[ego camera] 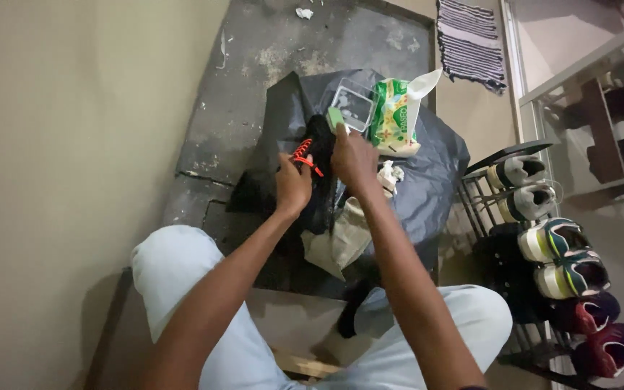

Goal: The person scrubs a black sneaker with red laces using a green brush and a cloth, then wipes it down. They briefly place the shoe on a nearby shoe rack before returning to continue scrubbing and wiping the shoe with the brush and cloth.

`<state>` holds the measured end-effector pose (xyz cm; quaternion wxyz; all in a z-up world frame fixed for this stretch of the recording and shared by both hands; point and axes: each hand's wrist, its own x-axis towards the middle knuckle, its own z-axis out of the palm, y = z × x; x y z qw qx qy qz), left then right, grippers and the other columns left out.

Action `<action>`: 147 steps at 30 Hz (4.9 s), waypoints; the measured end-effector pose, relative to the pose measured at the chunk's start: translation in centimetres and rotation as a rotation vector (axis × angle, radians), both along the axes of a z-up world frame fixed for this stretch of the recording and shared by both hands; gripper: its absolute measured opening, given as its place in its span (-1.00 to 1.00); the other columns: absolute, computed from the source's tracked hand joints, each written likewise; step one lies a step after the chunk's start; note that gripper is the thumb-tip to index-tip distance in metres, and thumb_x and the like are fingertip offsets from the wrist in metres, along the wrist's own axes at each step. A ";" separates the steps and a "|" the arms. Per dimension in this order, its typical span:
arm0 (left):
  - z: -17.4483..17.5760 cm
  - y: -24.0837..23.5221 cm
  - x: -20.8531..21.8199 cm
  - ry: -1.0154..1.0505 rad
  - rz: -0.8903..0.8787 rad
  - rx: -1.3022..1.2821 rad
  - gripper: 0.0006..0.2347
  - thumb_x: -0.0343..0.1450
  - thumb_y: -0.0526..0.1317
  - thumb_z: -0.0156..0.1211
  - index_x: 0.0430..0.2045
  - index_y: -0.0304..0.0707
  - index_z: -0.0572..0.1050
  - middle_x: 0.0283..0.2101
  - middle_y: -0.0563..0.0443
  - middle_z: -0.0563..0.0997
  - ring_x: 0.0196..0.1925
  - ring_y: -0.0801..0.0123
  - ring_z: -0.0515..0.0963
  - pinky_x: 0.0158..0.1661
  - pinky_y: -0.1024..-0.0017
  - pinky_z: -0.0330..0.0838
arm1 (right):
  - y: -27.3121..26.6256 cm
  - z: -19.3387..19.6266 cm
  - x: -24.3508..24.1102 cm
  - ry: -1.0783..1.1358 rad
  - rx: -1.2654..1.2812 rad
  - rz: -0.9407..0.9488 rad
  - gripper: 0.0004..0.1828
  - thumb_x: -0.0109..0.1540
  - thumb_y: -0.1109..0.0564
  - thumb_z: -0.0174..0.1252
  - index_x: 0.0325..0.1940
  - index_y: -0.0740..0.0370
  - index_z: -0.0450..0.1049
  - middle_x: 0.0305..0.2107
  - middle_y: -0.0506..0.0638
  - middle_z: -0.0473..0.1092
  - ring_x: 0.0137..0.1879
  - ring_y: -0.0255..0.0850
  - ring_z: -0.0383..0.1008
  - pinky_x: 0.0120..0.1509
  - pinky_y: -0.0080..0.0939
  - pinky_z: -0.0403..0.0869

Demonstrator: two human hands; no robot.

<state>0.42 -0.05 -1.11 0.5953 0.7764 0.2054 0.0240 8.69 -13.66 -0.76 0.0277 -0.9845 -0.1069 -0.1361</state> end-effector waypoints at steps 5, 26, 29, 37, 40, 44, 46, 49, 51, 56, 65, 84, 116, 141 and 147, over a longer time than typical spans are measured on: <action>1.0 -0.2 -1.4 -0.113 0.031 -0.005 -0.59 0.54 -0.02 0.04 0.01 -0.50 0.28 -0.05 -0.68 0.56 0.02 -0.45 0.59 -0.05 -0.18 0.56 | -1.7 0.6 -15.0 -0.222 -0.057 0.134 -0.36 0.16 0.19 0.07 0.38 0.09 0.39 -0.33 0.16 0.46 -0.54 0.16 0.52 -0.51 0.11 0.45; 0.8 -0.4 -1.4 0.013 0.042 -0.028 -0.46 0.53 0.09 0.03 0.19 -0.45 0.23 0.05 -0.53 0.58 0.10 -0.27 0.60 0.00 -0.05 0.58 | 1.3 -3.6 -27.5 -0.246 -0.136 -0.001 -0.32 0.16 0.06 0.08 0.41 0.13 0.36 -0.39 -0.05 0.38 -0.72 -0.06 0.40 -0.62 -0.05 0.43; 1.8 -0.4 -2.4 -0.047 0.036 -0.038 -0.44 0.55 0.02 0.02 0.21 -0.62 0.18 0.07 -0.64 0.53 0.12 -0.36 0.57 0.00 -0.11 0.56 | 0.6 -4.9 -27.2 -0.224 -0.156 -0.013 -0.24 0.06 0.01 0.17 0.39 0.09 0.37 -0.34 -0.03 0.45 -0.68 -0.03 0.47 -0.59 0.02 0.45; 3.0 -0.4 -2.7 -0.010 0.061 -0.009 -0.55 0.54 0.02 0.04 0.10 -0.45 0.28 -0.01 -0.56 0.60 0.08 -0.31 0.61 0.00 -0.08 0.56 | 2.4 -1.9 -20.1 -0.201 -0.066 -0.076 -0.33 0.24 0.03 0.07 0.46 0.13 0.30 -0.20 0.06 0.44 -0.60 0.05 0.51 -0.57 0.01 0.47; 1.5 -0.3 -1.8 -0.018 0.053 -0.014 -0.52 0.54 0.03 0.03 0.13 -0.49 0.26 0.00 -0.58 0.58 0.08 -0.33 0.60 0.00 -0.11 0.55 | 1.7 -3.1 -25.3 -0.094 -0.069 -0.067 -0.26 0.21 0.00 0.08 0.50 0.10 0.22 -0.10 0.05 0.44 -0.56 0.05 0.57 -0.52 0.05 0.53; 2.9 -0.3 -2.4 -0.019 0.059 -0.046 -0.60 0.54 -0.01 0.03 0.05 -0.43 0.30 -0.05 -0.58 0.60 0.03 -0.40 0.61 -0.09 -0.09 0.59 | 0.6 -5.3 -27.1 -0.177 -0.107 -0.084 -0.31 0.18 0.00 0.05 0.45 -0.03 0.32 -0.08 -0.02 0.49 -0.61 -0.03 0.53 -0.53 -0.01 0.52; 1.4 -0.8 -2.0 -0.006 0.068 -0.022 -0.60 0.54 0.01 0.05 0.04 -0.39 0.29 -0.07 -0.54 0.61 0.00 -0.34 0.64 -0.11 -0.06 0.60 | 0.3 -5.4 -22.5 -0.215 -0.087 -0.075 -0.34 0.22 0.04 0.03 0.46 0.00 0.31 -0.17 -0.02 0.47 -0.58 -0.05 0.51 -0.53 -0.05 0.50; 0.9 -0.5 -1.6 -0.018 0.062 0.016 -0.60 0.54 0.03 0.05 0.04 -0.36 0.27 -0.09 -0.53 0.62 -0.04 -0.30 0.66 -0.15 -0.04 0.61 | 1.0 -3.8 -14.2 -0.289 -0.006 -0.069 -0.43 0.26 0.06 0.02 0.39 0.05 0.36 -0.33 0.04 0.43 -0.55 0.03 0.50 -0.53 0.03 0.47; 0.6 -0.5 -1.1 -0.023 0.042 0.022 -0.59 0.54 0.03 0.03 0.05 -0.37 0.26 -0.10 -0.56 0.62 -0.05 -0.32 0.67 -0.15 -0.05 0.61 | 1.1 -2.2 -8.7 -0.306 0.042 -0.075 -0.48 0.24 0.04 0.03 0.31 0.07 0.43 -0.40 0.09 0.41 -0.55 0.13 0.52 -0.53 0.15 0.47; 0.3 -1.0 -0.6 0.021 0.052 -0.005 -0.61 0.53 0.04 0.07 0.04 -0.29 0.28 -0.13 -0.45 0.65 -0.12 -0.15 0.71 -0.27 0.12 0.66 | 0.4 -2.2 5.2 0.192 0.054 -0.152 -0.54 0.30 -0.26 -0.21 0.16 -0.44 0.52 -0.35 0.04 0.54 -0.19 0.21 0.63 -0.16 0.30 0.56; 1.2 -0.2 -1.5 0.029 0.050 0.023 -0.46 0.52 0.01 0.10 0.20 -0.56 0.22 0.05 -0.57 0.56 0.15 -0.29 0.57 0.06 -0.07 0.52 | -0.5 5.0 -8.1 0.094 0.171 0.022 -0.54 0.29 -0.01 0.02 0.26 0.08 0.51 -0.42 0.39 0.49 -0.26 0.44 0.54 -0.19 0.53 0.44; 1.0 -0.3 -2.0 0.049 0.048 -0.009 -0.60 0.52 0.03 0.08 0.02 -0.35 0.31 -0.02 -0.50 0.61 0.07 -0.31 0.61 0.02 -0.12 0.52 | -2.9 -2.3 -18.3 -0.089 0.164 0.161 -0.38 0.39 0.19 -0.06 0.57 0.09 0.12 -0.21 0.26 0.47 -0.51 0.14 0.47 -0.47 0.19 0.37; 9.4 1.1 -3.6 0.036 -0.025 -0.869 -0.71 0.40 0.04 0.24 -0.44 -0.21 0.63 -0.47 -0.16 0.61 -0.48 0.16 0.63 -0.47 0.26 0.53 | -4.5 8.2 -16.1 -0.111 1.024 0.007 -0.60 0.45 0.13 0.04 0.39 0.15 0.40 -0.06 0.33 0.55 0.07 0.16 0.57 0.07 0.13 0.49; 9.7 -0.6 -5.2 0.061 -0.141 -0.991 -0.68 0.49 -0.02 0.00 -0.40 -0.29 0.57 -0.43 -0.07 0.56 -0.37 0.17 0.57 -0.28 0.35 0.49 | -1.2 6.5 -23.1 -0.421 0.545 0.286 -0.50 0.34 0.26 0.10 0.40 0.25 0.41 -0.45 0.15 0.48 -0.53 0.04 0.43 -0.45 -0.13 0.42; 9.2 -1.1 -5.0 0.050 -0.117 -1.022 -0.71 0.49 -0.03 0.00 -0.40 -0.25 0.57 -0.42 -0.06 0.56 -0.37 0.18 0.57 -0.27 0.35 0.49 | -1.2 8.7 -29.6 -0.211 0.547 0.259 -0.49 0.42 0.30 -0.06 0.49 0.44 0.17 -0.44 0.01 0.26 -0.49 -0.25 0.01 -0.46 -0.28 0.09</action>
